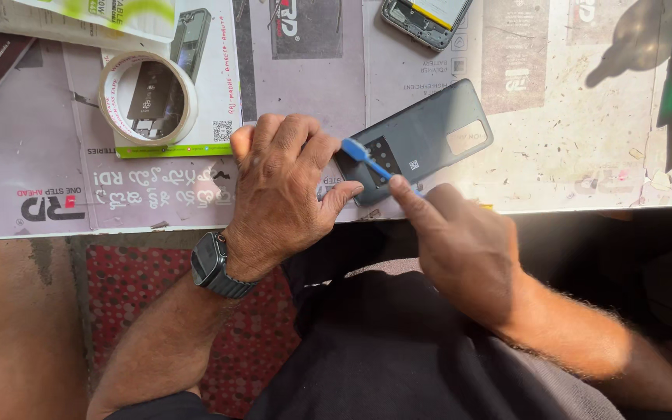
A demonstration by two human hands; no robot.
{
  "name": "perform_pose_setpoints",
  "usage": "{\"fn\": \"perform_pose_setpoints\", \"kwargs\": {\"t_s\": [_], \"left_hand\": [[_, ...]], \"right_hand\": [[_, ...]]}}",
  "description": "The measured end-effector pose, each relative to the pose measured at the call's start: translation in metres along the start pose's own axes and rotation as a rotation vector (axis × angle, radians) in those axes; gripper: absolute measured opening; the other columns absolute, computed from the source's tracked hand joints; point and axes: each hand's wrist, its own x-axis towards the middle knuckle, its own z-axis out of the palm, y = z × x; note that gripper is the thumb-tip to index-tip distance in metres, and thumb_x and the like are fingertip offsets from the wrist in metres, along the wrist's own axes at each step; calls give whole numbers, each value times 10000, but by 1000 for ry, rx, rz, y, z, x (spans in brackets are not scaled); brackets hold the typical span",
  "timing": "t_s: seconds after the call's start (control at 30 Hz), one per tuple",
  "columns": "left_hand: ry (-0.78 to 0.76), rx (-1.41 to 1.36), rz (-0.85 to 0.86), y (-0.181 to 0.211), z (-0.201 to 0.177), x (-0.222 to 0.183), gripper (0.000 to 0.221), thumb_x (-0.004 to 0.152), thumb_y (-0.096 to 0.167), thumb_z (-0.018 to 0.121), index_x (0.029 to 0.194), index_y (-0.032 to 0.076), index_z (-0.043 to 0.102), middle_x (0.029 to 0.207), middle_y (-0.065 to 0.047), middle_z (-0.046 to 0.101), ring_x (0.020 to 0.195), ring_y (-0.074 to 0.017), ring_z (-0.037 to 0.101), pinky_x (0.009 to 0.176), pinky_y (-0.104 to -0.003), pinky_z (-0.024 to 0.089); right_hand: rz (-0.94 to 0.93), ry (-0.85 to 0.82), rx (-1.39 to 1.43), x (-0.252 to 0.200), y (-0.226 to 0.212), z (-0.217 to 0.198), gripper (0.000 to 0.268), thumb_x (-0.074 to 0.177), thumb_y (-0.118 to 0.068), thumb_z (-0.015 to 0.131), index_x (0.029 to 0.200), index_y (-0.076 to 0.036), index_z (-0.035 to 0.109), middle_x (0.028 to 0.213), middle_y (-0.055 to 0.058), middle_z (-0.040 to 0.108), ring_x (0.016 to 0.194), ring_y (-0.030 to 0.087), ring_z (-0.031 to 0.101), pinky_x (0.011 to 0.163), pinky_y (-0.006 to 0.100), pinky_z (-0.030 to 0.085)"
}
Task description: The person scrapes adhesive residue from a smartphone back cover using a green screwdriver, then brushes the surface with a toothbrush. They apply glue from a tube along the edges of the back cover and reattach it to the phone body, pressing the edges to secure the fit.
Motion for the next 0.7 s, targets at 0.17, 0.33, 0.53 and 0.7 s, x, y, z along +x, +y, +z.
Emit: {"fn": "perform_pose_setpoints", "kwargs": {"t_s": [0.17, 0.33, 0.53, 0.7], "left_hand": [[15, -19, -15, -2, 1, 1, 554, 754, 421, 931, 1044, 74, 611, 1096, -74, 513, 1073, -276, 451, 966, -485, 293], [39, -38, -33, 0, 1, 1, 644, 733, 395, 949, 1075, 79, 504, 1085, -80, 491, 1054, -275, 449, 928, -474, 285], [57, -44, -21, 0, 4, 0, 716, 725, 388, 958, 1149, 82, 468, 1127, -96, 481, 1077, -278, 448, 936, -469, 286], [88, -40, 0, -2, 6, 0, 740, 728, 379, 960, 1175, 82, 451, 1175, -115, 471, 1119, -282, 440, 965, -479, 289]], "right_hand": [[98, 5, 38, -12, 7, 10, 338, 1003, 17, 604, 1321, -53, 697, 789, 17, 590, 540, 133, 514, 460, 300, 435], [-37, 2, 54, 0, -1, 4, 418, 962, 37, 576, 1327, -94, 733, 718, 53, 535, 517, 183, 489, 465, 356, 433], [-44, 14, 56, 2, -3, -2, 349, 1011, -7, 582, 1319, -102, 715, 741, 54, 528, 555, 184, 490, 493, 373, 436], [45, -85, 84, -18, 20, 14, 360, 989, 62, 567, 1294, -50, 723, 716, 35, 563, 481, 141, 485, 398, 306, 422]]}}
